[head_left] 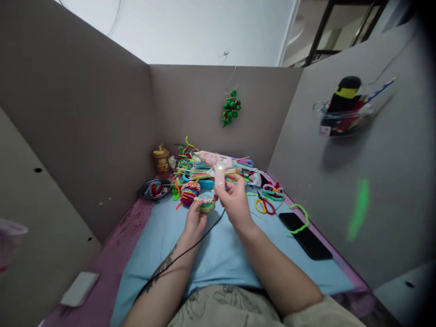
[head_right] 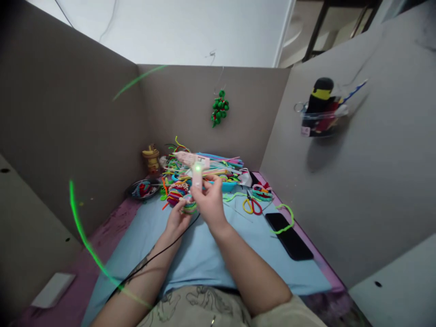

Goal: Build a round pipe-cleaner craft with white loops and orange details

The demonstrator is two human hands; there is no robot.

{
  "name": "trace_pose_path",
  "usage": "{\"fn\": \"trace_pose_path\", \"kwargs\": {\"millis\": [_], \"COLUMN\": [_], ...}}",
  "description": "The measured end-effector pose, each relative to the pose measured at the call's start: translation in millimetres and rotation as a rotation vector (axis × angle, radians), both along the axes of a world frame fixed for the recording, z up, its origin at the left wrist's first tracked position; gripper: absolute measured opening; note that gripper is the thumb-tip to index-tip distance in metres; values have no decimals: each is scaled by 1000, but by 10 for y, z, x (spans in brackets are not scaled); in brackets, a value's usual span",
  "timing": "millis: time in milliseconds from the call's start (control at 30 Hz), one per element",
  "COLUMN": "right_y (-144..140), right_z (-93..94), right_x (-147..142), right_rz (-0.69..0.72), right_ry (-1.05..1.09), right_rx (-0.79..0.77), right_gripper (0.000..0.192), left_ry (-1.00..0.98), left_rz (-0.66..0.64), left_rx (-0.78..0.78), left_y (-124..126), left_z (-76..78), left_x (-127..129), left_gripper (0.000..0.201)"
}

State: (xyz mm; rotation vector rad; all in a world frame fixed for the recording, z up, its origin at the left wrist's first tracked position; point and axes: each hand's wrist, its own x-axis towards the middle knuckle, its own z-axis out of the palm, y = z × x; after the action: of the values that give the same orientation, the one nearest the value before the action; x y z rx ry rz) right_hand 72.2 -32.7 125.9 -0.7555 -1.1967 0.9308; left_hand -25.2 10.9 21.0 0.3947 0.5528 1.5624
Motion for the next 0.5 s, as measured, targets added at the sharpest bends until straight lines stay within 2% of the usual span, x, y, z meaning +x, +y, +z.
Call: {"fn": "trace_pose_path", "kwargs": {"millis": [100, 233, 267, 333, 500], "right_y": [65, 206, 231, 255, 226], "right_z": [-152, -455, -523, -632, -756], "right_x": [350, 676, 728, 789, 753], "right_rz": [-60, -335, -363, -320, -61], "right_ry": [-64, -257, -282, -281, -154], "right_rx": [-17, -66, -58, -52, -45], "right_gripper": [47, 21, 17, 14, 9], "left_ry": [-29, 36, 56, 94, 159], "left_rz": [45, 48, 53, 71, 52], "left_rx": [-16, 24, 42, 77, 97], "left_y": [-10, -78, -94, -117, -125], "left_z": [11, 62, 77, 100, 110], "left_x": [12, 1, 4, 20, 68], "left_gripper": [23, 33, 35, 39, 43]}}
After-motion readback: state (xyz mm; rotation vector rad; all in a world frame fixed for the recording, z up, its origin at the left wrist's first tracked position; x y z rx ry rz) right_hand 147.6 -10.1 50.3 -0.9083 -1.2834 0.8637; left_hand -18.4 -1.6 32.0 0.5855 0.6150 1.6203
